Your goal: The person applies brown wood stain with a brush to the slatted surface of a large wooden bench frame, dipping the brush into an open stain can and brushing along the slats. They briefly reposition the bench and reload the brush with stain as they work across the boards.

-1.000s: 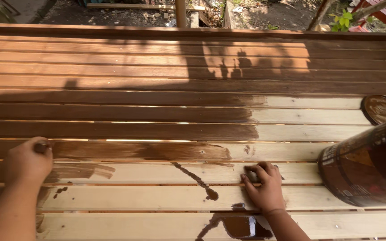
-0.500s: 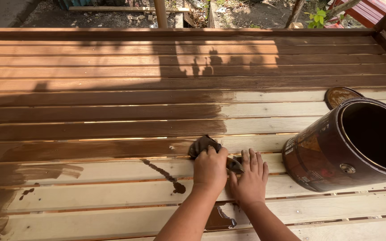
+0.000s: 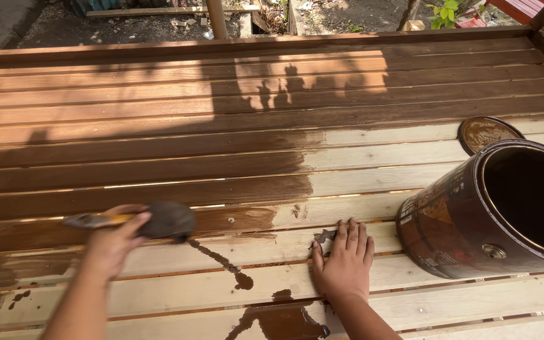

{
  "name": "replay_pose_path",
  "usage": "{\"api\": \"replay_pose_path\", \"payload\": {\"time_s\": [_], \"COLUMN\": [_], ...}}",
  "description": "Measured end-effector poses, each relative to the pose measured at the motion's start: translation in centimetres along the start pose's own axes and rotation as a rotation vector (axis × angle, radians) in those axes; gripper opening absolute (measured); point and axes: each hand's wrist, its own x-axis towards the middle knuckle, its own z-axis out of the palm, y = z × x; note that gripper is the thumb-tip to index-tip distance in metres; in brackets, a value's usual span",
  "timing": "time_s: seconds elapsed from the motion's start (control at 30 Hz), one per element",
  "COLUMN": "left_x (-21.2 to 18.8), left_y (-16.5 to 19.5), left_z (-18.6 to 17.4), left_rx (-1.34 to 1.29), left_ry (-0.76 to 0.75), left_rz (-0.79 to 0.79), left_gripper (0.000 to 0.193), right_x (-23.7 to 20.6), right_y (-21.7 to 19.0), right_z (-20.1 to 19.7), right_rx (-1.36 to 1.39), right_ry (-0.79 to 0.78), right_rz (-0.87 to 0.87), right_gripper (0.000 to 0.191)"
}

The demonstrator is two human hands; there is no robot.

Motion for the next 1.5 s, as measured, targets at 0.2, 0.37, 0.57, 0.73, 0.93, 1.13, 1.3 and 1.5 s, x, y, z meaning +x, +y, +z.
{"api": "replay_pose_path", "payload": {"time_s": [0.2, 0.37, 0.57, 0.73, 0.93, 1.13, 1.3, 1.5], "left_x": [-0.6, -0.8, -1.3, -2.6, -2.8, -3.5, -3.7, -4.3], "left_y": [-0.2, 0.5, -0.4, -0.5, 4.0, 2.7, 4.3, 4.6], "left_z": [10.0, 4.0, 3.2, 12.6, 5.6, 9.3, 7.4, 10.1], "left_rx": [-0.061, 0.034, -0.033, 0.119, 0.111, 0.193, 0.131, 0.468], "left_ry": [-0.162, -0.201, -0.177, -0.284, -0.204, -0.26, -0.246, -0.226], "left_rz": [0.042, 0.055, -0.001, 0.142, 0.056, 0.14, 0.051, 0.268], "left_gripper": [0.017, 0.02, 0.029, 0.02, 0.019, 0.017, 0.016, 0.013], "right_x": [0.0, 0.0, 0.1, -0.1, 0.0, -0.2, -0.1, -0.3], "right_y": [0.3, 0.5, 0.6, 0.4, 0.5, 0.5, 0.5, 0.4], "right_z": [0.5, 0.7, 0.6, 0.4, 0.4, 0.4, 0.4, 0.2], "right_rx": [0.012, 0.033, 0.024, 0.039, 0.043, 0.036, 0.05, 0.026], "right_ry": [0.037, 0.086, 0.059, 0.069, 0.074, 0.091, 0.091, 0.06], "right_rz": [-0.017, -0.033, -0.024, -0.035, -0.022, -0.034, -0.032, -0.034], "right_gripper": [0.083, 0.082, 0.082, 0.082, 0.082, 0.082, 0.084, 0.083]}}
